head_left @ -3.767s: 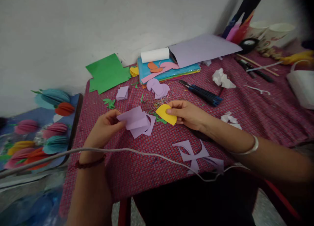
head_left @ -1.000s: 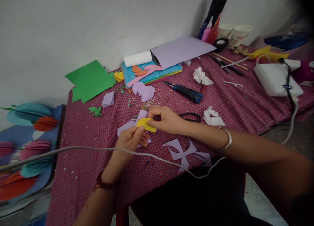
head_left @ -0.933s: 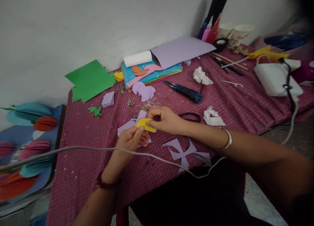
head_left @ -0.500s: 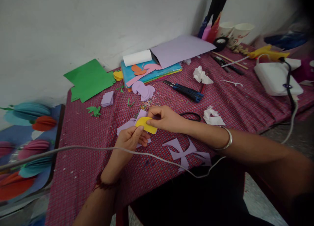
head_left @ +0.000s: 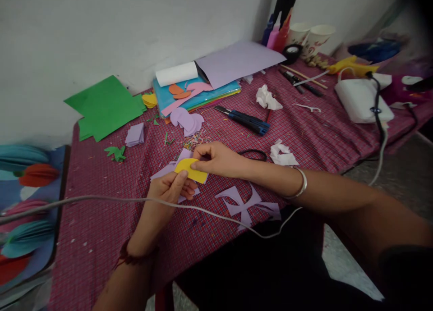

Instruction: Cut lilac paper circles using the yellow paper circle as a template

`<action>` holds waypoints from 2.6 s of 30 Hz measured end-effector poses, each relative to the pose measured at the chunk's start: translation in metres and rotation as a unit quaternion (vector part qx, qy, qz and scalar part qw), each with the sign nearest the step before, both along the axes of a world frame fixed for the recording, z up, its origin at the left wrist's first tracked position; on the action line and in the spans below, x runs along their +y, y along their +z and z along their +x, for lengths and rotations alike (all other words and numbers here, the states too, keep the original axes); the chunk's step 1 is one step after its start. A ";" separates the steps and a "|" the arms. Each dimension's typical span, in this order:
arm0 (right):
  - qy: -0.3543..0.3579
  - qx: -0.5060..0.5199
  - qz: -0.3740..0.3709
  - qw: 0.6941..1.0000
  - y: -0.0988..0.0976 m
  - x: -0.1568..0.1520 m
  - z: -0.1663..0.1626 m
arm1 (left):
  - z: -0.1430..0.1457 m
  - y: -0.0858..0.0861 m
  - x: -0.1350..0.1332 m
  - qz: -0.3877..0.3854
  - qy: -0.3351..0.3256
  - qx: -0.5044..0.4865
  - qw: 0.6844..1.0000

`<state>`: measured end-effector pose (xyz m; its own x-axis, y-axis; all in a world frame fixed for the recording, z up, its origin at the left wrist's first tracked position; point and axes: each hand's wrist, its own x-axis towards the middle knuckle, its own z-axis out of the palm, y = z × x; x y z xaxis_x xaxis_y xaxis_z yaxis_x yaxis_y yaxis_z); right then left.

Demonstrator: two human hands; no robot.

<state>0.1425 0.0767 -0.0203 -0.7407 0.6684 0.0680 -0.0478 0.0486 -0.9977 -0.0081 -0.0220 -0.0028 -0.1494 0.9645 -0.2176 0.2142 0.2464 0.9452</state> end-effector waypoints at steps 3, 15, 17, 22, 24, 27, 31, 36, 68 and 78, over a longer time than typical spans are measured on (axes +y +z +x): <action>0.008 0.013 -0.012 1.000 -0.002 0.000 -0.001 | 0.001 -0.002 0.000 -0.001 0.020 -0.007 1.000; 0.083 -0.008 -0.189 0.978 0.006 -0.010 0.001 | 0.005 -0.001 0.001 0.031 0.144 -0.021 0.989; 0.098 -0.019 -0.190 0.977 0.006 -0.010 0.001 | 0.004 -0.001 0.000 0.045 0.144 0.031 0.988; 0.077 -0.010 -0.223 0.972 0.003 -0.007 0.001 | 0.006 0.001 -0.003 0.056 0.153 0.125 0.979; 0.077 0.005 -0.262 0.962 0.002 -0.008 0.001 | 0.008 0.003 -0.004 0.063 0.162 0.125 0.977; 0.076 0.010 -0.296 0.952 0.003 -0.012 0.000 | 0.010 0.003 -0.006 0.068 0.185 0.120 0.973; 0.059 -0.001 -0.262 0.963 0.005 -0.016 -0.002 | 0.010 0.002 -0.005 0.081 0.195 0.058 0.976; 0.137 -0.057 -0.138 0.979 0.004 -0.008 0.005 | -0.005 0.004 -0.002 -0.019 0.083 -0.115 0.990; 0.029 0.098 -0.003 0.995 0.013 -0.013 0.005 | 0.010 0.002 -0.009 -0.044 -0.008 -0.350 0.936; 0.047 0.106 -0.055 0.992 0.016 -0.015 0.006 | 0.009 0.003 -0.009 -0.016 -0.008 -0.306 0.952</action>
<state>0.1482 0.0618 -0.0046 -0.7774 0.6087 0.1588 -0.2553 -0.0746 -0.9640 0.0007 -0.0313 0.0001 0.0298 0.9570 -0.2884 -0.3691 0.2787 0.8866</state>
